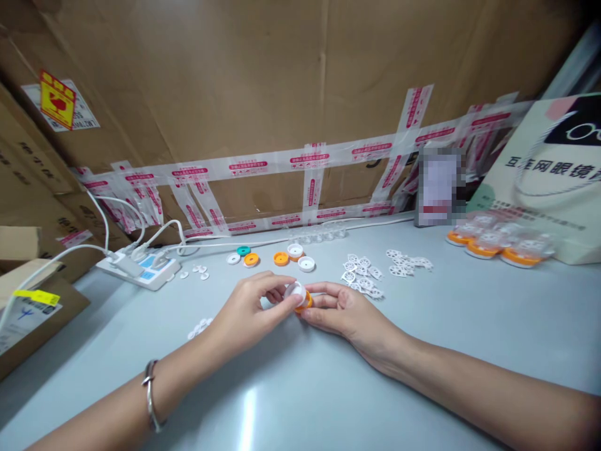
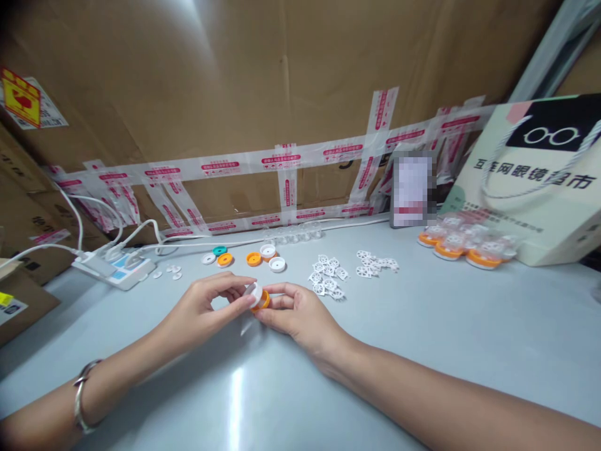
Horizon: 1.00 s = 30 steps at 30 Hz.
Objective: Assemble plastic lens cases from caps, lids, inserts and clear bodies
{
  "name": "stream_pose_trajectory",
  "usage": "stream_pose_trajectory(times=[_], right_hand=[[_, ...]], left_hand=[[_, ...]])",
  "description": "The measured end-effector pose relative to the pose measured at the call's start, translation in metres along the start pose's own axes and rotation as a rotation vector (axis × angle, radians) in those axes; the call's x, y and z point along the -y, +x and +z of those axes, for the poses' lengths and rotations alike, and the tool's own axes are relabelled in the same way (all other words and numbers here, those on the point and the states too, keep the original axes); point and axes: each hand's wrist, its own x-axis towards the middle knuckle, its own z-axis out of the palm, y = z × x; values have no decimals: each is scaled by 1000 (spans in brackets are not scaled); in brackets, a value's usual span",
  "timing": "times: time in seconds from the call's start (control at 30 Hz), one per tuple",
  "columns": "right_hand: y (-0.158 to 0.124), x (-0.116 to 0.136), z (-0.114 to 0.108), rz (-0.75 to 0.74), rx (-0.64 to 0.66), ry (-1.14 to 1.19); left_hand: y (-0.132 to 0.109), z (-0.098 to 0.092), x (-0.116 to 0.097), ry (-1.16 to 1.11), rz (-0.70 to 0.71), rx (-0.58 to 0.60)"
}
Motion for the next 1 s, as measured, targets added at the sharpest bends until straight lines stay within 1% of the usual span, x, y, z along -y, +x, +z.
stream_pose_trajectory(times=[0.1,0.13,0.17,0.27,0.3,0.37,0.43,0.53,0.63,0.77,0.87,0.93,1.0], right_hand=[[-2,3,1,23,-43,-22],[-3,4,2,26,-55,-35],[-3,4,2,26,-62,-50],[-3,4,2,-4,-82,-118],[-2,4,3,-25,-84,-155],[-2,3,3,-72,-70,-267],[-4,2,3,-119,-24,-434],[-7,2,2,-222,37,-680],[-8,2,0,-316,18,-850],[-5,2,-2,-374,-4,-979],[-4,1,-3,-381,-9,-1030],[-4,0,-4,-378,7,-1048],[-4,0,-4,-381,27,-1053]], left_hand=[[1,-11,-1,-8,-12,-55],[1,-15,0,13,-17,-56],[1,-20,1,55,-23,-34],[1,-28,11,270,-43,127],[1,-28,16,341,-49,162],[1,-27,25,448,-45,193],[1,-24,31,500,-26,193],[0,-22,35,498,5,174],[-2,-21,34,489,28,161],[-6,-18,28,449,111,106],[-9,-16,20,380,198,48],[-11,-13,15,317,228,83],[-12,-10,11,250,212,164]])
